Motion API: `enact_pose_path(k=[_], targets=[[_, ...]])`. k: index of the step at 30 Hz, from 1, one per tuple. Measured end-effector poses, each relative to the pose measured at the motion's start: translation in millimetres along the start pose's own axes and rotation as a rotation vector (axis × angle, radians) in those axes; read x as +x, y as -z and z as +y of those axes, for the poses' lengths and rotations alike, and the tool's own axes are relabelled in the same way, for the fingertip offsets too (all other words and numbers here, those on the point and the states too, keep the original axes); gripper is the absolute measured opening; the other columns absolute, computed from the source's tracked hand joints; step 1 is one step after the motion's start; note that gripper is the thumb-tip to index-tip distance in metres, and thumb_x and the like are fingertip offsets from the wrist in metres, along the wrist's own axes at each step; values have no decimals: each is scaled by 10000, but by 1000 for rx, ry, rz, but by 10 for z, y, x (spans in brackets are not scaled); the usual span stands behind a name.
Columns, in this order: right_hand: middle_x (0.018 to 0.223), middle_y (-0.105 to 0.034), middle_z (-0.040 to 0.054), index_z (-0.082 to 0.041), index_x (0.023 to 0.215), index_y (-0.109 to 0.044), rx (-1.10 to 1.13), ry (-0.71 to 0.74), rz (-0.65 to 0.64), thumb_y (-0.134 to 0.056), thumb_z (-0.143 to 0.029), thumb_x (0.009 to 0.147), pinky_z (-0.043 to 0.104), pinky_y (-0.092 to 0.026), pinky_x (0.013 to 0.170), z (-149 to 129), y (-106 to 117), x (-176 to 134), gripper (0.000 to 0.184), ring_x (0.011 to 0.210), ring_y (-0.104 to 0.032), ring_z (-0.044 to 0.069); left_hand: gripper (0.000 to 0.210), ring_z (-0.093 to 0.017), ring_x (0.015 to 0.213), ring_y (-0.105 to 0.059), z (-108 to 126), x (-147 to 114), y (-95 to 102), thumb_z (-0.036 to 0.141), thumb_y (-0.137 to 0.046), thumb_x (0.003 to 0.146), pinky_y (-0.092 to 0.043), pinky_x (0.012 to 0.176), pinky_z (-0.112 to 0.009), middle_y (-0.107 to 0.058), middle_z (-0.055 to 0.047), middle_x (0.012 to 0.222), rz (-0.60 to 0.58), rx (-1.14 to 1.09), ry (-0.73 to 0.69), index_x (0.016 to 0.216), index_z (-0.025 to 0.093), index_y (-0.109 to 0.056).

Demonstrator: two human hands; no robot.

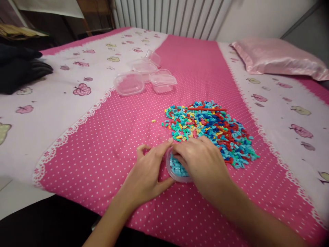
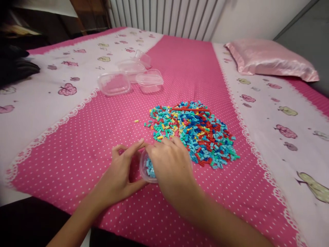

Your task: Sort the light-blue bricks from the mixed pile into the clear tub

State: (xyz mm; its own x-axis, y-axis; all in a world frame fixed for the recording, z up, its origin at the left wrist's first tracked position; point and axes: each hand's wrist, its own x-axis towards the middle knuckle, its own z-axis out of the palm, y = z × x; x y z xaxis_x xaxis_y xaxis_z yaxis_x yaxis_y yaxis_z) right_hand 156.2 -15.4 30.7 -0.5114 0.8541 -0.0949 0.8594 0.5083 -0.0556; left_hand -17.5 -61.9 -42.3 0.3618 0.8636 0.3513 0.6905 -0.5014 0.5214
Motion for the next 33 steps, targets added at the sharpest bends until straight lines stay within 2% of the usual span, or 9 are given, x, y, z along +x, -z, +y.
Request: enact_pose_path(k=[3,6,14,18,24,26,30,33], targets=[[910,-800,57,-219,914,-759,-31,6,-46,-593,-189,989,398,-352,829,-17,14,28,183,925,-709,259,891,-299,1123,-665,4,-10,-7,358,-706,898,-349,1075,-551,-653,-127,1383,8,-11,12,1584,292,-142],[919,-800,50,-218,916,-757,-48,13,-40,-622,-188,977,397,-334,812,-32,8,46,151,945,-713,264,885,-285,1106,-669,8,-20,-9,353,-723,890,-334,1077,-524,-656,-118,1374,4,-21,12,1574,281,-166],[846,-775,40,-199,851,-750,-96,9,171,-738,-171,904,387,-316,763,-26,-101,18,60,887,-710,249,843,-279,1163,-652,14,-13,-4,344,-710,897,-295,1093,-499,-617,-106,1450,-12,-33,13,1562,292,-194],[883,-771,28,-211,873,-764,-87,25,107,-718,-170,921,399,-317,794,-26,-84,33,79,925,-706,254,825,-281,1139,-659,-5,-7,-5,344,-697,906,-304,1072,-499,-632,-112,1430,-9,-14,8,1560,278,-198],[1031,-769,40,-232,1042,-788,-85,30,-31,-646,-176,979,415,-313,841,-15,-4,47,165,1012,-690,265,830,-282,1139,-659,-25,-24,-11,348,-711,902,-295,1065,-500,-630,-116,1437,0,-13,-13,1555,262,-205],[1013,-771,41,-232,1034,-790,-80,27,-27,-648,-185,980,415,-311,842,-12,-10,49,159,1001,-688,260,826,-286,1153,-651,-26,-23,-13,350,-713,905,-293,1062,-501,-620,-120,1451,4,-1,-14,1552,252,-211],[952,-774,54,-213,957,-790,-91,6,73,-679,-236,965,420,-300,849,-33,-77,62,114,977,-671,255,806,-283,1146,-647,-21,-17,-15,362,-710,911,-302,1050,-494,-626,-105,1446,8,2,-20,1548,265,-224],[890,-764,55,-219,857,-776,-103,-30,87,-631,-224,983,425,-277,806,-72,-109,71,192,937,-642,247,820,-281,1143,-653,-15,-15,-14,351,-709,909,-295,1055,-497,-624,-102,1450,-6,-14,-12,1557,275,-212]])
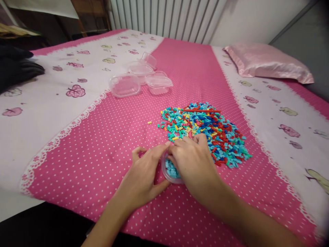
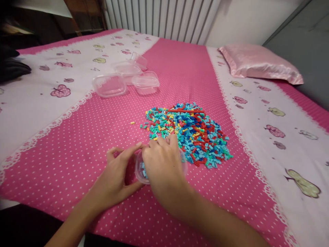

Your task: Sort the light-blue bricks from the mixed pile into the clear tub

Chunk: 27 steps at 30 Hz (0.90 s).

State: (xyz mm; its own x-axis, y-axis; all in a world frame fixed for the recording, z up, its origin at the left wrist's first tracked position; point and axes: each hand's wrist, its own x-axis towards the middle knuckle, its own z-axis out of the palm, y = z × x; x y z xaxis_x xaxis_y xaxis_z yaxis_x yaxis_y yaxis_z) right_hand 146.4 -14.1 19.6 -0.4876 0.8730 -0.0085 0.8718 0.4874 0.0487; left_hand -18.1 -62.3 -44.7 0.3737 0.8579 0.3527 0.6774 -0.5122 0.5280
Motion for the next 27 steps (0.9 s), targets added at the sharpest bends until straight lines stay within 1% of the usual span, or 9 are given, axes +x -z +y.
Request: enact_pose_path(k=[3,8,13,17,19,22,24,25,27], targets=[[853,-755,63,-222,817,-769,-2,-10,-36,-585,-207,993,431,-258,786,-30,5,5,256,923,-611,249,827,-277,1099,-664,0,-1,4,341,-703,908,-288,1055,-508,-624,-106,1448,-4,-1,5,1562,272,-203],[849,-759,73,-228,832,-779,-1,-57,-56,-542,-148,987,452,-257,817,-21,-6,3,294,928,-599,256,819,-285,1094,-656,-4,-8,13,380,-698,917,-302,1046,-518,-628,-101,1445,4,21,-1,1563,283,-205],[902,-770,70,-216,859,-780,-3,-80,-57,-581,-143,983,486,-246,887,13,23,-14,246,991,-618,283,808,-296,1151,-651,-9,-5,0,374,-692,917,-314,1057,-539,-610,-109,1474,0,-1,-1,1558,291,-208],[931,-779,43,-226,896,-782,29,-92,-27,-643,-175,966,487,-240,911,21,83,-2,164,1024,-628,291,827,-314,1209,-640,-32,-25,-2,355,-686,914,-337,1069,-575,-586,-129,1501,7,1,-8,1569,289,-184],[940,-785,37,-231,899,-783,73,-79,-3,-675,-196,951,489,-243,922,12,73,8,125,1031,-637,294,836,-316,1203,-646,-34,-42,5,336,-681,905,-365,1070,-588,-604,-129,1475,3,9,-11,1572,293,-177],[943,-792,42,-225,880,-784,113,-51,63,-739,-190,897,483,-268,928,-10,-11,38,59,1018,-657,295,859,-318,1184,-659,-40,-61,16,310,-665,897,-421,1063,-597,-624,-131,1444,18,32,-11,1587,302,-153],[949,-794,47,-225,889,-785,101,-27,122,-755,-172,875,493,-283,969,-21,-87,73,62,1015,-670,293,884,-322,1165,-670,-75,-71,11,313,-681,880,-454,1059,-594,-652,-126,1403,36,58,8,1586,322,-149],[950,-793,49,-221,896,-782,103,-11,141,-747,-181,882,495,-292,990,-22,-121,93,55,1002,-675,284,901,-323,1136,-683,-109,-78,2,333,-699,869,-462,1058,-600,-657,-124,1399,51,72,-3,1583,337,-150],[970,-792,56,-226,913,-778,112,-2,136,-704,-177,906,511,-315,1013,-21,-172,127,89,1020,-680,291,959,-328,1092,-703,-213,-105,-37,367,-724,842,-485,1048,-601,-670,-116,1389,76,98,-22,1594,359,-128]])
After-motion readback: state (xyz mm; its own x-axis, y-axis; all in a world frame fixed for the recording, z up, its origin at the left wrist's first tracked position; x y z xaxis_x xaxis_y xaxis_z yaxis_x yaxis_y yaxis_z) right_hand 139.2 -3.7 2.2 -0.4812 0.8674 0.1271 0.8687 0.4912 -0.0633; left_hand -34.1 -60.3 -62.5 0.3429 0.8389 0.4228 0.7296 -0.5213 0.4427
